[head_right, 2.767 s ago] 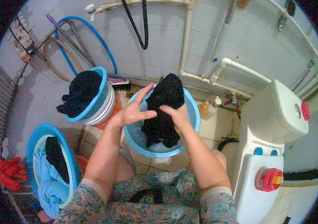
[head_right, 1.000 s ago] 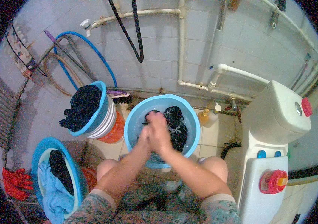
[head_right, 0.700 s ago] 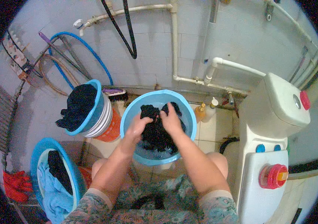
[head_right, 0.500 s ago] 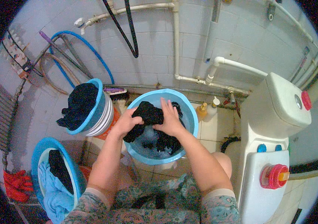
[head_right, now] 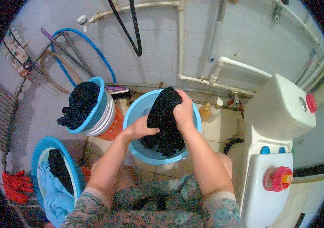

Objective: The person sits on the floor and hand-washes a dark garment in a blue basin filled with water. They repeatedly submerge, scrub, and wring the fabric, occasionally applying liquid detergent from a bottle to the item.

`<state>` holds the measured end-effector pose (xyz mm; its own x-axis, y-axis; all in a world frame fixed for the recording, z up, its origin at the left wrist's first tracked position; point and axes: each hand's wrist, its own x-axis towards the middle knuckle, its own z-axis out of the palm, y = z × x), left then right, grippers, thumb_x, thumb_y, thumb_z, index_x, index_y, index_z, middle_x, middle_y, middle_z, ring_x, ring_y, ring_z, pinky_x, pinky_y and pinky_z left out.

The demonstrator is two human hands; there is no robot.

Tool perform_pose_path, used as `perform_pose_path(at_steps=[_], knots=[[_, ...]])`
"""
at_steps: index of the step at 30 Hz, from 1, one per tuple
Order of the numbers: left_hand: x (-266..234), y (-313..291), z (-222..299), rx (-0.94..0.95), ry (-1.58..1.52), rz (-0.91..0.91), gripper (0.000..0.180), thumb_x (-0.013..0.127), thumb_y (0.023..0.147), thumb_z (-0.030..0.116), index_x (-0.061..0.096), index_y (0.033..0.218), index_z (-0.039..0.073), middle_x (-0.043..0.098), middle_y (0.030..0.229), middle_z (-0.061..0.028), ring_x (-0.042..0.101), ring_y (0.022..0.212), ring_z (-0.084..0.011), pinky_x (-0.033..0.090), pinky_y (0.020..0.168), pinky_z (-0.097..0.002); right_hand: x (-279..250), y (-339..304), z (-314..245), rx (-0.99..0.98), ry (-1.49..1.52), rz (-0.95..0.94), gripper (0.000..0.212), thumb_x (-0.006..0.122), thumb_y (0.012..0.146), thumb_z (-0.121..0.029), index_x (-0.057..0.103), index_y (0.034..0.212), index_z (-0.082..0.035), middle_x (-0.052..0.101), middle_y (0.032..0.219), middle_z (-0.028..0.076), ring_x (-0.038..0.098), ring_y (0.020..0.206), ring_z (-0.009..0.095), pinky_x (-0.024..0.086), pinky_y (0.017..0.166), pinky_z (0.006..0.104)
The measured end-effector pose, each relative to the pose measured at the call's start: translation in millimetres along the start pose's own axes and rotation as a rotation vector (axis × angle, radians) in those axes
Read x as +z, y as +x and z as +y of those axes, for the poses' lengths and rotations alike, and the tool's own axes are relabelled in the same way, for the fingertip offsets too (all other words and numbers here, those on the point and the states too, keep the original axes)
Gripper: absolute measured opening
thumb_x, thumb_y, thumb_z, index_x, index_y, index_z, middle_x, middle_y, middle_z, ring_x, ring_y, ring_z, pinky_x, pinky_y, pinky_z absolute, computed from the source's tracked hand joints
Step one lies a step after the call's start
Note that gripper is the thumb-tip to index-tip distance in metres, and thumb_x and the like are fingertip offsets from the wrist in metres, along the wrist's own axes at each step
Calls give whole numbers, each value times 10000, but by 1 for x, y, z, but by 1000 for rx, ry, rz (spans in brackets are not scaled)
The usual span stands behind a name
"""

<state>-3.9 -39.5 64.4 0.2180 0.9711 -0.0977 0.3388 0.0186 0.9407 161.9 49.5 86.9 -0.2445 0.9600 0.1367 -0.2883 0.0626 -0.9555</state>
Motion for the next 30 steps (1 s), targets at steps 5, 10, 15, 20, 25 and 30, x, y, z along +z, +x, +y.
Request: perform_pose_path(at_steps=[5,10,15,20,25,30], knots=[[9,6,-27,-266,-300,-32,601,668,760,194,421,1285,36,585,1108,-102,551,1007,-201,432,905,-337,-16,11,-19,13,113,199,401,392,833,66,519,1201,-29,589,1077,120,594,927,221,498,806,325],[5,4,-30,-215,-1161,490,470,624,804,352,516,1214,149,574,1156,-62,564,1016,-244,449,866,-401,-28,5,-26,-133,-455,-72,679,490,674,102,460,1317,-114,554,1211,135,531,1096,226,397,959,302],[-11,8,-27,-36,-1430,471,447,559,834,520,586,1067,139,637,1020,-71,600,907,-230,474,827,-416,29,-52,-36,-245,-961,-660,531,749,687,-188,542,1168,-99,573,1143,129,575,1024,285,483,833,369],[2,19,-46,-57,-1404,463,277,561,819,319,585,934,68,622,879,-73,603,805,-233,502,764,-366,51,-57,-21,-33,-1120,-572,437,635,773,-447,609,1036,-99,642,941,153,623,876,321,503,730,422],[8,16,-6,-244,-1574,699,257,572,790,245,590,989,84,632,975,-94,595,924,-294,465,881,-453,-6,-4,23,223,-445,-213,523,574,860,-449,528,1198,-52,598,1104,117,567,1014,234,427,888,350],[0,-15,32,-214,-1476,543,280,567,824,256,594,1028,65,633,1034,-110,594,954,-300,459,886,-457,-26,-3,10,499,496,-38,331,586,877,-203,512,1156,-42,570,1042,93,547,954,194,455,842,327]])
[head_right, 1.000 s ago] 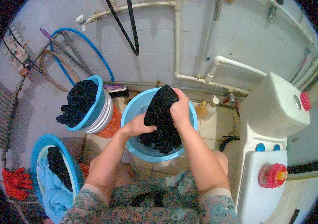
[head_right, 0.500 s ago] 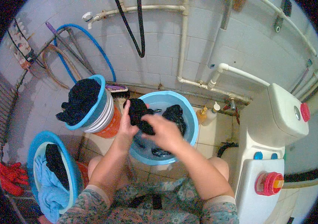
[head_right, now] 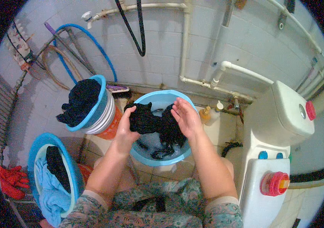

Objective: The person sits on the floor and hand-washes a dark garment in a blue basin filled with water. They repeatedly submerge, scrub, and wring the fabric, occasionally applying liquid detergent from a bottle to the item.

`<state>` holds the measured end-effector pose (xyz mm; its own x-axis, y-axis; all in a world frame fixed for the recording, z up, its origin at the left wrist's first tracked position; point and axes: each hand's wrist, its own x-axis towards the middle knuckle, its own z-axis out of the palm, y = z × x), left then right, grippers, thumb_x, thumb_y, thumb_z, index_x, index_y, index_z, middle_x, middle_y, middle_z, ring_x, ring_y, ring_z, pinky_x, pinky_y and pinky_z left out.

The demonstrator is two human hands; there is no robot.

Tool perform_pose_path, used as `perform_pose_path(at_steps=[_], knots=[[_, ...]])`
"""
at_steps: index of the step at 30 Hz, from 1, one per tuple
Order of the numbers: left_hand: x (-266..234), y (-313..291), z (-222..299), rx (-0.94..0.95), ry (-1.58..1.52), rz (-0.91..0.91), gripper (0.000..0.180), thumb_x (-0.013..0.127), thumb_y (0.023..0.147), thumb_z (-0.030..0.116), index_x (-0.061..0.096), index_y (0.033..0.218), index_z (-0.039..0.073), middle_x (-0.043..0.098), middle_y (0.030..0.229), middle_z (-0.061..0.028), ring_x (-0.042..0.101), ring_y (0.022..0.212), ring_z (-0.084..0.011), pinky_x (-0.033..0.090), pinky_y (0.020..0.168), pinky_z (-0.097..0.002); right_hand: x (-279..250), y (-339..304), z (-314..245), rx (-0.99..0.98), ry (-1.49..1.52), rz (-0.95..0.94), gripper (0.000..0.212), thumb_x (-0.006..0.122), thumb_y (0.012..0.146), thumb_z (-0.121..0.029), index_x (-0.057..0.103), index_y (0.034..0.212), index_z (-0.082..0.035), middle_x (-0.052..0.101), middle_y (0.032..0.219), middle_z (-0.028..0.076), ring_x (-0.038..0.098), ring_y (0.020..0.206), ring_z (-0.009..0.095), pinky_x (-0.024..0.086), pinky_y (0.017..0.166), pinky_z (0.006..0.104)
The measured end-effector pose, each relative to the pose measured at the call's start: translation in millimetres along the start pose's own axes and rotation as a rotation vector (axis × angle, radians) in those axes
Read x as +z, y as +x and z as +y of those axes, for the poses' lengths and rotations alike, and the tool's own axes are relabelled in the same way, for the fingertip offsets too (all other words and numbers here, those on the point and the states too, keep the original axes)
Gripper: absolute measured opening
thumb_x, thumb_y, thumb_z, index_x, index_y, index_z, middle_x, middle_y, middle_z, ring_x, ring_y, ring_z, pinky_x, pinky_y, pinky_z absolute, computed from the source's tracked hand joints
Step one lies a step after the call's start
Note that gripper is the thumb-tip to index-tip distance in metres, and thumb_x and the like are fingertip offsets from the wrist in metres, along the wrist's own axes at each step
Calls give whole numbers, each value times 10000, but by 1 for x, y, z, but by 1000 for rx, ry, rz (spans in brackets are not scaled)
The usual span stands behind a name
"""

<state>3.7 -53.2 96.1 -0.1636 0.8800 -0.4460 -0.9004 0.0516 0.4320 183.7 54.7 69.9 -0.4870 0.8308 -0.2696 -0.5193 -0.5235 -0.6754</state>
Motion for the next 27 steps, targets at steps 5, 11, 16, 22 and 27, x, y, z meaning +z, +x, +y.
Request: perform_pose_path(at_steps=[5,11,16,22,27], knots=[[-7,4,-9,-8,53,34,257,609,817,242,606,1024,91,648,1019,-77,610,940,-234,499,802,-385,2,-9,-7,88,398,-309,332,528,841,-10,462,1166,-28,532,894,70,513,786,158,461,710,287],[2,5,-20,-69,117,66,216,652,785,217,615,986,147,653,986,-25,621,886,-199,492,664,-327,3,-11,-11,61,442,-378,503,457,792,74,372,1275,-40,467,900,71,455,705,148,420,671,257],[-7,18,-26,-60,151,68,228,622,816,216,596,1012,103,638,992,-39,613,906,-192,493,798,-339,11,-12,-12,54,404,-340,488,464,795,68,387,1265,-37,479,906,78,484,758,163,454,714,277],[3,17,-23,-94,218,108,215,615,830,212,597,1013,101,635,993,-44,610,899,-192,469,806,-321,6,-4,-5,27,262,-281,414,544,824,11,455,1225,-36,516,902,52,530,786,152,492,723,270],[-2,25,-14,174,413,-36,270,631,844,217,585,1064,67,631,1014,-65,607,917,-190,457,818,-308,8,-8,1,191,-109,-13,249,537,880,-91,525,1125,-45,578,854,39,588,708,137,530,646,252]])
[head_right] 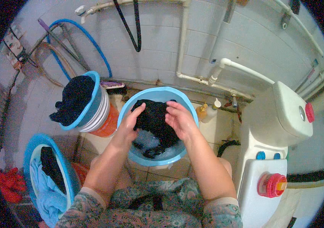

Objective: The person sits on the floor and hand-washes a dark garment in a blue basin filled with water. They repeatedly submerge, scrub, and wring the fabric, occasionally applying liquid detergent from a bottle to the item.

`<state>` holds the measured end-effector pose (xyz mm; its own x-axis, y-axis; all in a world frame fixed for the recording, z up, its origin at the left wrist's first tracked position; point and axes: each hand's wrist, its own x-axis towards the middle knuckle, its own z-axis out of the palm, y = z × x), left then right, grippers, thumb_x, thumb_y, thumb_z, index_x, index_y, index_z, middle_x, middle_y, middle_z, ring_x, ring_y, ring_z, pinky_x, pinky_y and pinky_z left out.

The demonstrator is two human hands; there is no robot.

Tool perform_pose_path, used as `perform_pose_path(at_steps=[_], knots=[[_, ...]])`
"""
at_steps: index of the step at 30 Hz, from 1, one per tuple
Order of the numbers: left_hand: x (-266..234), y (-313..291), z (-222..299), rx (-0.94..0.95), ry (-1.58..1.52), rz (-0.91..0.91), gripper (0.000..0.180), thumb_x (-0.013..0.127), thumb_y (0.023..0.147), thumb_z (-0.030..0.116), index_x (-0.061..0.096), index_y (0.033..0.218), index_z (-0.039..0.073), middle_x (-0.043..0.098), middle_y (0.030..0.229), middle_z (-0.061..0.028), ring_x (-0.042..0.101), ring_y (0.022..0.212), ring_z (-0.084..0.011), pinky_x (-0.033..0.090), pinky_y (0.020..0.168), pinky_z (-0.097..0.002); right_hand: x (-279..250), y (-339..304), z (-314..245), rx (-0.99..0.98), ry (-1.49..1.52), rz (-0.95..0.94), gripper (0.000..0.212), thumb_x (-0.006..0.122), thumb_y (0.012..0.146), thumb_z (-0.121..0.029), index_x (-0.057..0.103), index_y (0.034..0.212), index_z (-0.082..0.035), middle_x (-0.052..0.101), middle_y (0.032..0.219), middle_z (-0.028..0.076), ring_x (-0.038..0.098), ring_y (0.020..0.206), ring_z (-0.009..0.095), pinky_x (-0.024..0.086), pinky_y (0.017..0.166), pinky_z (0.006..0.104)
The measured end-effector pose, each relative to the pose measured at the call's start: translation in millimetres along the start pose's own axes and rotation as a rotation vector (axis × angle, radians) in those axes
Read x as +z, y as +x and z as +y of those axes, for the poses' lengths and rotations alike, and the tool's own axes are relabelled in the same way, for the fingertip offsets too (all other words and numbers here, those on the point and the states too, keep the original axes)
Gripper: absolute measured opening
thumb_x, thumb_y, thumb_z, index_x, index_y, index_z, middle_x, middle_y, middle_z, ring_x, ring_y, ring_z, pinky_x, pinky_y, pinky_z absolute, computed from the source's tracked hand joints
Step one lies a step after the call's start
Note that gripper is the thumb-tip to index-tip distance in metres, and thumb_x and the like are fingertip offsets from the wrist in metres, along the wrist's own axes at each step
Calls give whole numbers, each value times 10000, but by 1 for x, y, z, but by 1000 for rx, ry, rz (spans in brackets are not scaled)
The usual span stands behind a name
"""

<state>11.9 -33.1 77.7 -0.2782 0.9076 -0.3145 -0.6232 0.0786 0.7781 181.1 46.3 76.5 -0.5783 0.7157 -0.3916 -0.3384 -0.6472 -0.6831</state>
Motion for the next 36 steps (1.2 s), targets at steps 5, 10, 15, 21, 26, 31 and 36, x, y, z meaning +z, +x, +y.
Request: perform_pose_path(at_steps=[5,10,15,21,26,31,36], knots=[[-19,19,7,463,670,62,433,685,807,265,555,1131,9,631,1019,-124,609,917,-255,460,816,-310,11,-7,20,352,-290,-103,492,386,942,-443,584,1015,1,657,919,130,651,801,204,542,717,317],[-8,1,16,690,993,107,409,692,785,266,569,1107,44,572,1073,-140,566,1008,-277,448,853,-339,24,-11,47,382,-116,-284,734,302,878,-647,465,1198,-6,546,1214,136,527,1121,246,427,940,369],[-3,-21,0,616,1071,-264,423,699,758,175,562,1146,77,528,1121,-109,507,1076,-265,386,954,-341,16,10,33,7,274,-97,529,427,902,-530,530,1133,-66,593,1116,96,564,1021,245,439,913,392],[-24,-3,-11,247,522,-157,424,513,921,397,534,1180,61,585,1063,-29,532,1016,-174,389,933,-308,20,3,-6,40,195,-174,370,476,922,-320,543,1102,-4,619,1052,135,600,954,273,480,863,407],[-22,5,-28,-266,127,-360,691,277,890,645,432,1298,109,534,1220,-72,507,1123,-231,375,979,-397,36,-15,-7,172,-282,-184,422,513,911,-357,542,1120,8,614,1062,145,612,929,241,509,793,381],[7,-17,-27,-381,-320,-426,637,309,893,622,424,1305,151,493,1289,-80,471,1187,-251,370,997,-440,58,-23,5,-237,-1645,186,604,460,881,-501,599,787,78,578,979,317,570,903,445,469,760,460],[15,-17,-37,-309,-416,-489,616,320,911,586,424,1301,120,480,1307,-88,451,1210,-253,346,1016,-441,42,-22,17,-955,-1911,330,453,499,871,-406,620,915,29,586,1004,175,496,1025,315,359,908,405]])
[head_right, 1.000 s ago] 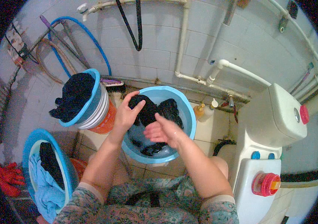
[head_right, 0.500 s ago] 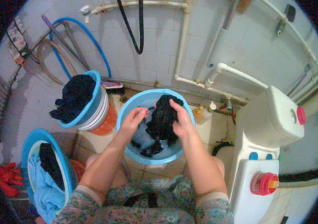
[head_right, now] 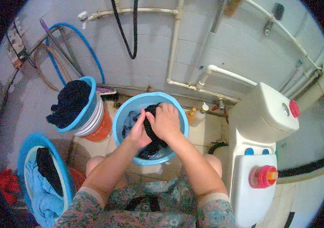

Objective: The person sits on the floor and hand-washes a dark garment in a blue basin filled with water. They repeatedly submerge, scrub, and wring the fabric, occasionally applying liquid detergent from a bottle to the item.

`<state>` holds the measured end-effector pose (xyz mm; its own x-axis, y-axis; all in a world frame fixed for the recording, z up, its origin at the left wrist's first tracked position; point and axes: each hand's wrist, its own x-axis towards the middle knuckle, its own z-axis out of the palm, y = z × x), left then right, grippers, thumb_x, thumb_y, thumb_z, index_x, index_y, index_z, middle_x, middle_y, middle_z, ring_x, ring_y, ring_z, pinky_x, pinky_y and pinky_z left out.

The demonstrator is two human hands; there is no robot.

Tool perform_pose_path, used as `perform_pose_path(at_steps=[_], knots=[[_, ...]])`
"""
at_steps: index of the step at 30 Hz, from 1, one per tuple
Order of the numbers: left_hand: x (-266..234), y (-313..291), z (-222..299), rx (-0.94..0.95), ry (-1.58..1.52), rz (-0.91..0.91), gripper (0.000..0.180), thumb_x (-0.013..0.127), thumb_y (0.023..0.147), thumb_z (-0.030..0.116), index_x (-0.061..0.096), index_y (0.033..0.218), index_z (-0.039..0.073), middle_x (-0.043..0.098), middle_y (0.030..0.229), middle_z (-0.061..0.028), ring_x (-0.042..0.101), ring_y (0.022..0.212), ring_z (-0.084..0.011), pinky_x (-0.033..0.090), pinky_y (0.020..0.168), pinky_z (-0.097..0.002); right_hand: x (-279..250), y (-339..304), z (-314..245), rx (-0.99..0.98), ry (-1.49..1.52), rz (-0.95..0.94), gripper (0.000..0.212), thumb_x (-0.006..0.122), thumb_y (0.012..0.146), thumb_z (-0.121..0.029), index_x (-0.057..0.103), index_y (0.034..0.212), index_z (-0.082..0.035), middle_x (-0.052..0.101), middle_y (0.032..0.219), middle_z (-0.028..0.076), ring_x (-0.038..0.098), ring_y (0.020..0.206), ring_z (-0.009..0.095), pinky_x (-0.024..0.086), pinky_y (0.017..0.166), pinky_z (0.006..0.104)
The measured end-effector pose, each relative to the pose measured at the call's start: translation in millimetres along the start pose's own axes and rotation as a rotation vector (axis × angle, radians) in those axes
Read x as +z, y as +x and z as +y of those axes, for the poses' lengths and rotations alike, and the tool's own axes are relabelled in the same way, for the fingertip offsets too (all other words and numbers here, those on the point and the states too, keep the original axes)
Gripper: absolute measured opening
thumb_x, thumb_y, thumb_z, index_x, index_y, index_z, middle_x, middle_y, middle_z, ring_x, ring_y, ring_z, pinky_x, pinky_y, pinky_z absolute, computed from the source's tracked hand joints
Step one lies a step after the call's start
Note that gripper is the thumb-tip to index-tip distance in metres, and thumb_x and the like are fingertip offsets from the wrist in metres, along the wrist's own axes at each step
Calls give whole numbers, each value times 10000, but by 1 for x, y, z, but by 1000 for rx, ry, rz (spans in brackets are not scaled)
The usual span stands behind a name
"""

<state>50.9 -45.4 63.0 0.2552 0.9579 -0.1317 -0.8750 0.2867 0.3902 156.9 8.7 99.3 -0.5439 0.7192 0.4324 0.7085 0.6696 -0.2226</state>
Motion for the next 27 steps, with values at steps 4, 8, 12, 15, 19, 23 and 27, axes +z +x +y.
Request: perform_pose_path(at_steps=[4,8,12,15,19,23,27], knots=[[7,-1,-6,54,-62,81,533,459,884,536,515,1216,122,537,1245,-72,486,1168,-262,356,998,-452,-29,-6,11,-46,74,-23,367,528,865,-362,640,975,-30,623,959,148,547,955,317,357,918,449],[21,-8,9,121,-98,209,439,538,865,436,586,1141,98,594,1175,-93,548,1080,-298,393,972,-475,-103,-28,39,95,97,-53,303,568,842,-321,658,954,-55,637,949,136,570,964,303,391,921,422],[9,-6,2,144,-99,162,427,533,875,402,574,1177,103,573,1215,-93,512,1133,-300,335,1015,-490,-167,-91,105,312,53,15,248,597,821,-252,660,968,-62,632,950,143,584,915,330,469,805,418],[14,-6,-7,118,-96,192,485,504,884,413,535,1221,67,535,1261,-121,478,1177,-311,295,1050,-477,-235,-152,152,688,-54,-28,233,591,826,-220,652,1010,-91,639,1024,132,603,954,307,471,839,392],[8,-7,-11,106,-82,266,497,520,868,418,529,1227,75,519,1279,-124,461,1189,-329,274,1052,-506,-316,-231,191,773,-249,-103,315,586,746,-70,640,1056,-83,619,1065,135,591,977,293,461,864,371],[-1,-9,-9,110,-86,277,493,523,867,414,526,1230,81,517,1279,-122,455,1192,-331,277,1049,-512,-337,-263,194,770,-202,-334,419,627,682,-17,626,1095,-90,615,1084,131,539,1064,283,430,919,375],[-4,-10,-8,128,-100,324,486,519,873,403,516,1241,85,498,1299,-115,435,1206,-328,270,1052,-510,-330,-269,204,617,-348,-504,443,660,637,7,638,1064,-109,628,1029,122,548,1024,291,436,890,388]])
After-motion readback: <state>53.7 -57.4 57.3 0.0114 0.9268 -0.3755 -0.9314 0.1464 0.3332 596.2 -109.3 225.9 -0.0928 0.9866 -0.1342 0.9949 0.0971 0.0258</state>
